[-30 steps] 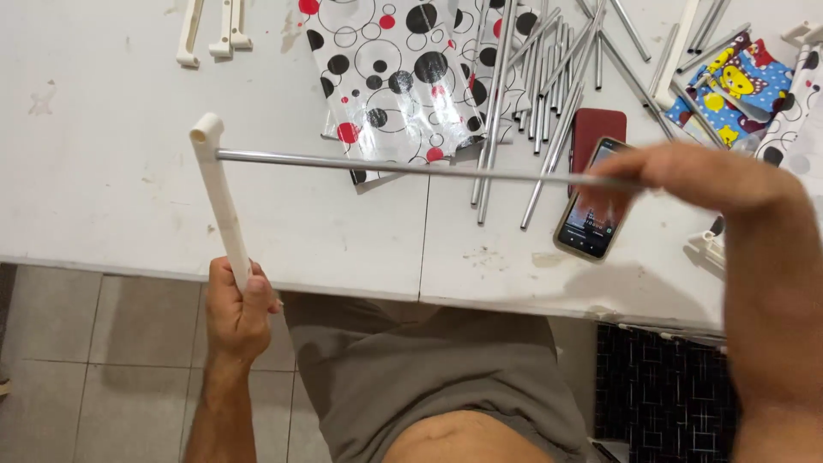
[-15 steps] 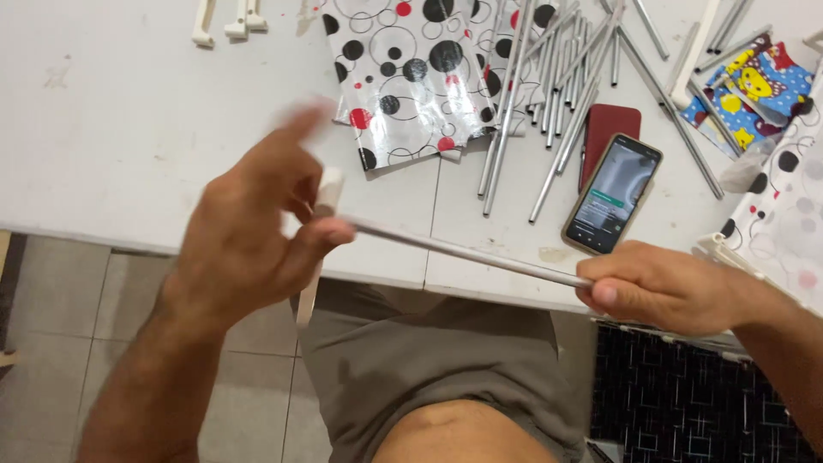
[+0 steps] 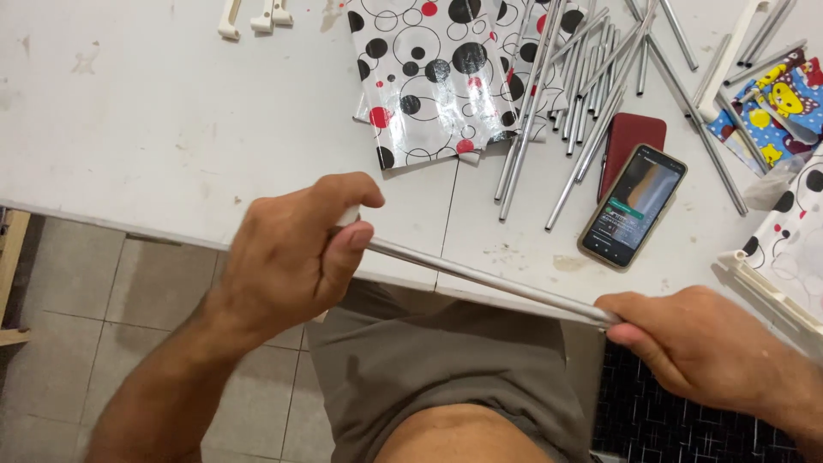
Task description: Assembling a multi-tier fabric and metal rod storage rack by connecting components.
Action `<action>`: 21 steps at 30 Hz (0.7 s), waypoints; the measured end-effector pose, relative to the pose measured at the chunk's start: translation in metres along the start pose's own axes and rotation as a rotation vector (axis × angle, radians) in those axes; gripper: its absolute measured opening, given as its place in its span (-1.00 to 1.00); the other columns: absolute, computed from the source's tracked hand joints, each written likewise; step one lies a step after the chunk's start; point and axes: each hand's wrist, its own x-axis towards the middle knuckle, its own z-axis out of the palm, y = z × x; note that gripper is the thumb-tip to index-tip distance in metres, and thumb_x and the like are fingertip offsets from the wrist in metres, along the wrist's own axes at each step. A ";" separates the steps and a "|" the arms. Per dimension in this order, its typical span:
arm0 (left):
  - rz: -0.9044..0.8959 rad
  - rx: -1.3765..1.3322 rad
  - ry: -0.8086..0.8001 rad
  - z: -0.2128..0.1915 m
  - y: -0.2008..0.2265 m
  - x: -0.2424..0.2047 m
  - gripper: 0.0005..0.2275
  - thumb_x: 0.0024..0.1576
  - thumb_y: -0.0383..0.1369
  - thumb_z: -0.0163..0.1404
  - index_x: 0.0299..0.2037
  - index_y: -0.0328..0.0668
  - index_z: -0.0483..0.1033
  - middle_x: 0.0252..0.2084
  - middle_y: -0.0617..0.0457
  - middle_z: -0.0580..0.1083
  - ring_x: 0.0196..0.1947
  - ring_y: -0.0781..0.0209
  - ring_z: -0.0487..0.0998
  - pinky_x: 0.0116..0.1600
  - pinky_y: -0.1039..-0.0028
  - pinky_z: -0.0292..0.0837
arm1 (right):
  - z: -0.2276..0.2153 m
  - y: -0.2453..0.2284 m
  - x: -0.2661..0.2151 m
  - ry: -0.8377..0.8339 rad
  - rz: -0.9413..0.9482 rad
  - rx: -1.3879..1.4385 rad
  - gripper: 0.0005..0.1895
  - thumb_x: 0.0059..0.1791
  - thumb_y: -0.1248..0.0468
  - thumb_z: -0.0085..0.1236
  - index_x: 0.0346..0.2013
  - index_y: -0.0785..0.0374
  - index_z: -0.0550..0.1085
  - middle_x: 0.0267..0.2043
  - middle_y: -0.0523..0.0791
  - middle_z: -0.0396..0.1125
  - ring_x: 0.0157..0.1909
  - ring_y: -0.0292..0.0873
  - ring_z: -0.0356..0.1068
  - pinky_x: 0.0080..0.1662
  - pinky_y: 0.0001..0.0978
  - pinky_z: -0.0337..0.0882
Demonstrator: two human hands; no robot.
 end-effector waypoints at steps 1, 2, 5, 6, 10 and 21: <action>-0.027 0.006 0.000 -0.004 0.004 -0.002 -0.70 0.35 -0.16 -0.30 0.04 -0.16 0.39 -0.60 0.17 0.32 -0.68 0.24 0.29 -0.50 0.40 0.26 | 0.005 0.006 -0.003 0.050 0.021 -0.178 -0.69 0.00 -0.23 -0.21 -0.11 -0.34 0.40 -0.58 -0.21 0.50 -0.45 0.15 0.48 -0.32 0.03 0.41; -0.030 0.003 -0.001 -0.006 0.006 -0.002 -0.70 0.35 -0.16 -0.30 0.04 -0.16 0.39 -0.60 0.17 0.32 -0.68 0.24 0.29 -0.50 0.40 0.26 | 0.003 0.002 -0.005 0.046 0.022 -0.177 -0.69 0.00 -0.23 -0.21 -0.11 -0.34 0.40 -0.58 -0.21 0.50 -0.45 0.15 0.48 -0.32 0.03 0.41; -0.105 -0.023 0.020 -0.012 0.013 -0.002 -0.64 0.36 -0.13 -0.37 0.00 -0.21 0.40 -0.65 0.22 0.13 -0.69 0.31 0.13 -0.53 0.46 0.14 | -0.010 -0.016 -0.006 0.161 0.063 -0.410 -0.76 0.01 -0.19 -0.12 -0.36 -0.22 0.29 -0.58 -0.31 0.42 -0.43 0.01 0.45 -0.37 -0.02 0.36; -0.215 -0.092 -0.025 -0.014 0.014 -0.001 -0.60 0.33 -0.07 -0.39 -0.02 -0.20 0.40 -0.68 0.23 0.12 -0.71 0.33 0.10 -0.54 0.45 0.09 | -0.018 -0.026 -0.005 0.394 -0.067 -0.609 -0.75 0.08 -0.13 -0.09 -0.31 -0.11 0.33 -0.60 -0.26 0.29 -0.48 0.00 0.38 -0.40 -0.09 0.31; -0.461 -0.247 -0.125 -0.019 0.017 -0.003 -0.59 0.28 0.01 -0.39 -0.08 -0.12 0.37 -0.75 0.24 0.15 -0.74 0.36 0.07 -0.55 0.46 0.06 | -0.045 -0.053 -0.002 0.739 -0.364 -0.874 -0.59 0.20 -0.02 -0.12 -0.19 0.24 0.50 -0.61 -0.17 0.03 -0.60 -0.11 0.12 -0.46 -0.24 0.16; 0.318 -0.064 0.177 -0.040 -0.007 -0.046 -0.63 0.27 -0.12 -0.29 -0.36 -0.31 0.34 -0.62 0.04 0.33 -0.67 0.20 0.30 -0.52 0.36 0.22 | -0.023 -0.014 -0.007 -0.209 -0.306 0.180 -0.59 0.09 -0.22 -0.27 -0.34 -0.16 0.47 -0.59 -0.30 0.47 -0.57 -0.04 0.44 -0.39 -0.23 0.44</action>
